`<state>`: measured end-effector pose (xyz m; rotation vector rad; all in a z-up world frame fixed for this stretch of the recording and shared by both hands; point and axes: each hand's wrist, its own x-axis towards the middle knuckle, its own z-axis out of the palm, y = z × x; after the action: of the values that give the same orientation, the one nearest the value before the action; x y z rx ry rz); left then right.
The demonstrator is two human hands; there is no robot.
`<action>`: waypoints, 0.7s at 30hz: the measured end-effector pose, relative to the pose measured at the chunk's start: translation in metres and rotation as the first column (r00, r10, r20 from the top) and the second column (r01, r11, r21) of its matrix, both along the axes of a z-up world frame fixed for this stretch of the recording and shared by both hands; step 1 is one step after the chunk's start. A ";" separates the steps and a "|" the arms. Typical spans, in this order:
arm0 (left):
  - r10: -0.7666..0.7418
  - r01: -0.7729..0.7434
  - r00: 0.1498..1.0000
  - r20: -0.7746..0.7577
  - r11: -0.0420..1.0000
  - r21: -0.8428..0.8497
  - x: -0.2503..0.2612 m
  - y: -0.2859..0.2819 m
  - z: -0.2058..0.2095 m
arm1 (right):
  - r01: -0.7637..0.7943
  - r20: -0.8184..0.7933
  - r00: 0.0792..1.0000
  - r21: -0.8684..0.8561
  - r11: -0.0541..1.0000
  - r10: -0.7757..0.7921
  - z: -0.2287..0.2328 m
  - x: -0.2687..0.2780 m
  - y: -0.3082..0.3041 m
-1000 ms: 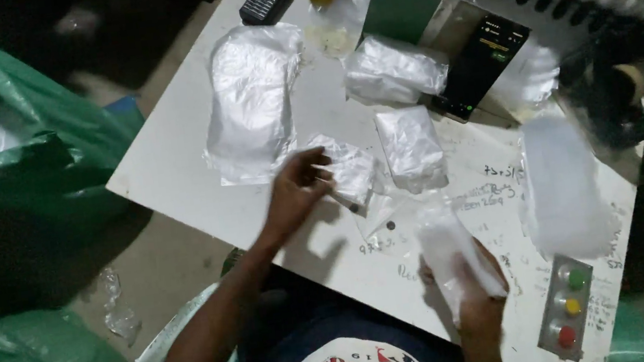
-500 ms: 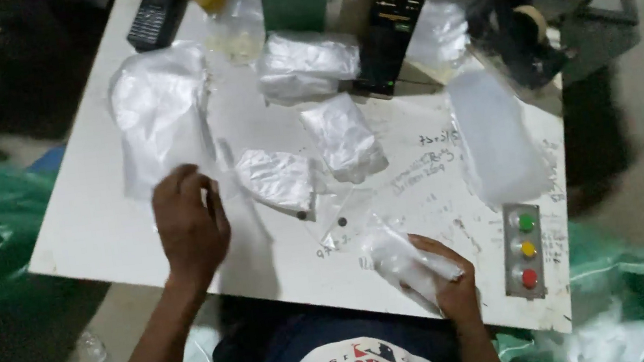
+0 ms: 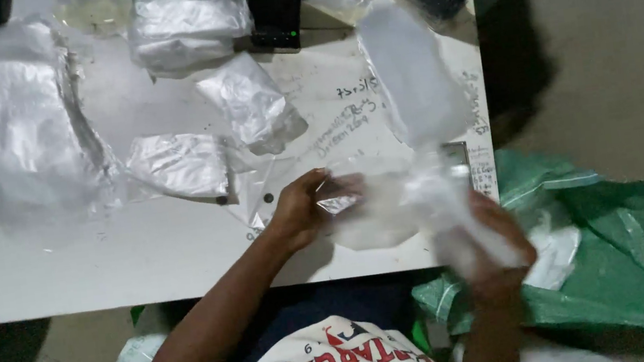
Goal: Preparing and folding plastic bags at a workstation for packaging.
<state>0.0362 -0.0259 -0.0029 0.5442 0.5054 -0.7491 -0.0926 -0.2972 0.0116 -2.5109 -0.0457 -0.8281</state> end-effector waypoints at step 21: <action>-0.005 -0.146 0.845 0.535 0.960 0.238 -0.021 -0.043 -0.138 | 0.358 -0.385 0.902 0.920 0.160 0.195 0.026 0.029 0.114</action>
<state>0.0149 -0.0690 -0.1407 0.9515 0.1023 -0.4255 -0.0635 -0.1830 0.0371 -1.2620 0.6256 -0.1072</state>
